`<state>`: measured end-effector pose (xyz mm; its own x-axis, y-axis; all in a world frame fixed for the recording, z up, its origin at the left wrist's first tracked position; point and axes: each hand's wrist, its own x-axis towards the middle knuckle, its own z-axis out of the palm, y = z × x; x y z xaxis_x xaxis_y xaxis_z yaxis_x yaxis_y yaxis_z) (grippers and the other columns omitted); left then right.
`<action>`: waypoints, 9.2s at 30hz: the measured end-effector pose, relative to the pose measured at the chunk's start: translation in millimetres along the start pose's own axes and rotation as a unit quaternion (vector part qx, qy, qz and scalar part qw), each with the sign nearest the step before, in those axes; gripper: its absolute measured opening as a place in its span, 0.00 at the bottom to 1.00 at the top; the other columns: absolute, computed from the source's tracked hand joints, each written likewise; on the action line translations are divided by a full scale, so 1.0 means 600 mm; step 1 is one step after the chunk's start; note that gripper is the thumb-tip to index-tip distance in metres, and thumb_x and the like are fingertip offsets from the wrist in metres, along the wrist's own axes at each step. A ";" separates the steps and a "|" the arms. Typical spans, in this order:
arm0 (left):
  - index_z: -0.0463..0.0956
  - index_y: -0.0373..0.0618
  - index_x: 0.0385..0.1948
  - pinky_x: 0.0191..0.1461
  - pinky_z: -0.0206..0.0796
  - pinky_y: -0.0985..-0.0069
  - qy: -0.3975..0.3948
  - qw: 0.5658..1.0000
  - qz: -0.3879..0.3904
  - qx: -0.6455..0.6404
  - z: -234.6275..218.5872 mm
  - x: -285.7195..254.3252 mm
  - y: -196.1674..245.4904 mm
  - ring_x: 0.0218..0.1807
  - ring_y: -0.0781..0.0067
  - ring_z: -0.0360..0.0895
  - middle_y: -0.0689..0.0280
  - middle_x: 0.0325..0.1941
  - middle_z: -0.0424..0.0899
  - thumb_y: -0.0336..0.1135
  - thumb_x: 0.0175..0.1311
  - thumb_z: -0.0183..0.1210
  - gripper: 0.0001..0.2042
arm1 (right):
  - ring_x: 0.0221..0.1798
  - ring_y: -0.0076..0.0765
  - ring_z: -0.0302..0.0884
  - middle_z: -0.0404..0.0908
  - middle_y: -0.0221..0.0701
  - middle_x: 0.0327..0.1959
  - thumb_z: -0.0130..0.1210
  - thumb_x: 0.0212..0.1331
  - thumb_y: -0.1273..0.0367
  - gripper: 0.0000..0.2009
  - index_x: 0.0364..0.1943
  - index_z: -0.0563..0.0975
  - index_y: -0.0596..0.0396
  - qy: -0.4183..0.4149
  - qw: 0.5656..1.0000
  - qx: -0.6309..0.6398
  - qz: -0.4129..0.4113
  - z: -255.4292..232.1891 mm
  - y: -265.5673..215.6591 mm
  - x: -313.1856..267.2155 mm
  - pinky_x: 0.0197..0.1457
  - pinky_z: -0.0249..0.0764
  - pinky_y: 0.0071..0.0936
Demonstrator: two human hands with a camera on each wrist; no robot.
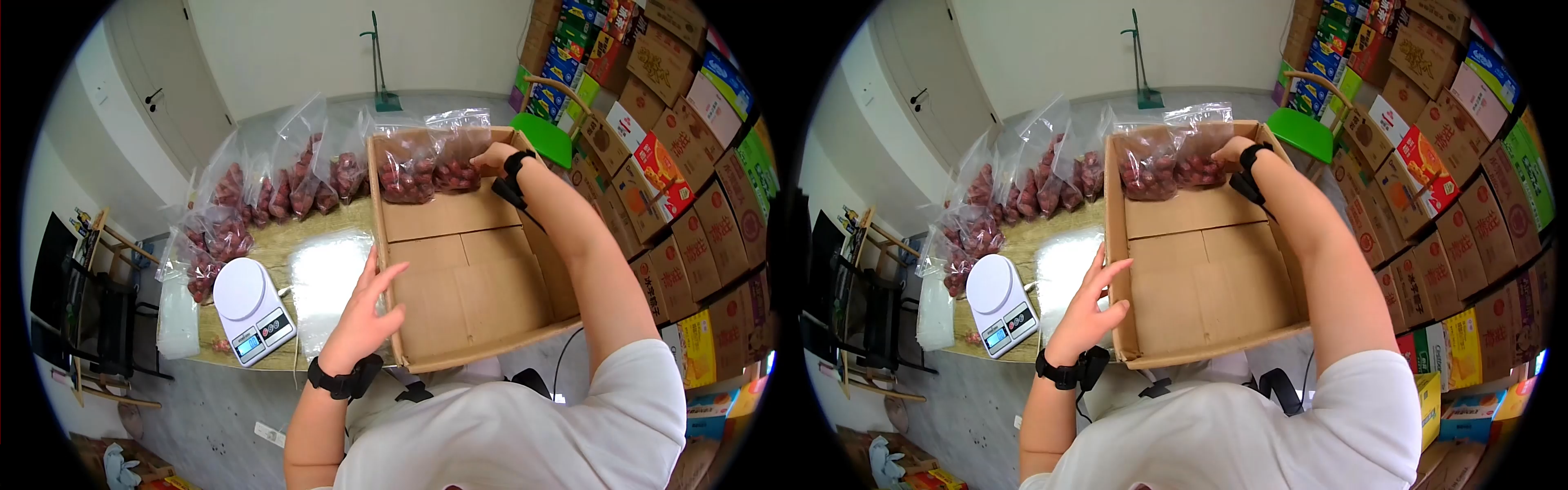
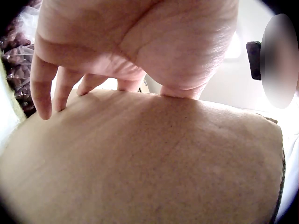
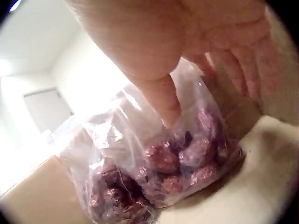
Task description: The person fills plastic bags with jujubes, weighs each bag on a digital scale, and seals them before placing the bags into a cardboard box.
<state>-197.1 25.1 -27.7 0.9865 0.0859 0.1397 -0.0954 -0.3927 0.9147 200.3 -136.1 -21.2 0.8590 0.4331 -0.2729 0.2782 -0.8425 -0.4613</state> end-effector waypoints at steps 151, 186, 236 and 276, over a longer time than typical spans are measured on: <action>0.67 0.55 0.56 0.63 0.53 0.62 0.022 1.000 0.012 0.006 0.008 0.001 -0.025 0.71 0.54 0.44 0.52 0.72 0.39 0.29 0.49 0.55 0.27 | 0.51 0.50 0.71 0.76 0.45 0.45 0.60 0.44 0.65 0.25 0.49 0.72 0.59 0.089 0.977 -0.143 -0.127 0.058 -0.045 -0.041 0.55 0.68 0.36; 0.65 0.46 0.56 0.41 0.61 0.76 0.464 0.834 -0.247 -0.168 -0.552 -0.140 -0.380 0.40 0.74 0.74 0.65 0.46 0.76 0.37 0.60 0.52 0.21 | 0.47 0.46 0.72 0.77 0.40 0.39 0.52 0.47 0.79 0.10 0.35 0.75 0.60 0.284 0.932 0.093 -0.205 0.142 0.001 -0.593 0.52 0.66 0.33; 0.51 0.25 0.60 0.72 0.37 0.67 0.279 0.947 0.072 -0.138 -0.282 -0.111 0.030 0.70 0.55 0.49 0.45 0.67 0.52 0.38 0.53 0.53 0.35 | 0.25 0.45 0.70 0.75 0.37 0.24 0.47 0.32 0.80 0.12 0.26 0.76 0.58 0.290 0.913 -0.069 -0.280 0.161 0.006 -0.571 0.28 0.65 0.35; 0.75 0.42 0.44 0.57 0.62 0.73 -0.065 0.997 -0.047 0.017 -0.251 0.040 0.100 0.55 0.62 0.71 0.59 0.53 0.74 0.25 0.58 0.50 0.12 | 0.18 0.18 0.68 0.80 0.26 0.26 0.49 0.61 0.65 0.12 0.34 0.80 0.60 -0.004 0.928 0.372 0.015 -0.019 -0.169 -0.268 0.23 0.65 0.16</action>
<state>-199.4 141.5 87.6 1.0000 0.0056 0.0021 0.0004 -0.4198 0.9076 38.8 -124.3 79.1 0.8578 0.4172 -0.3001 -0.1226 -0.4010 -0.9078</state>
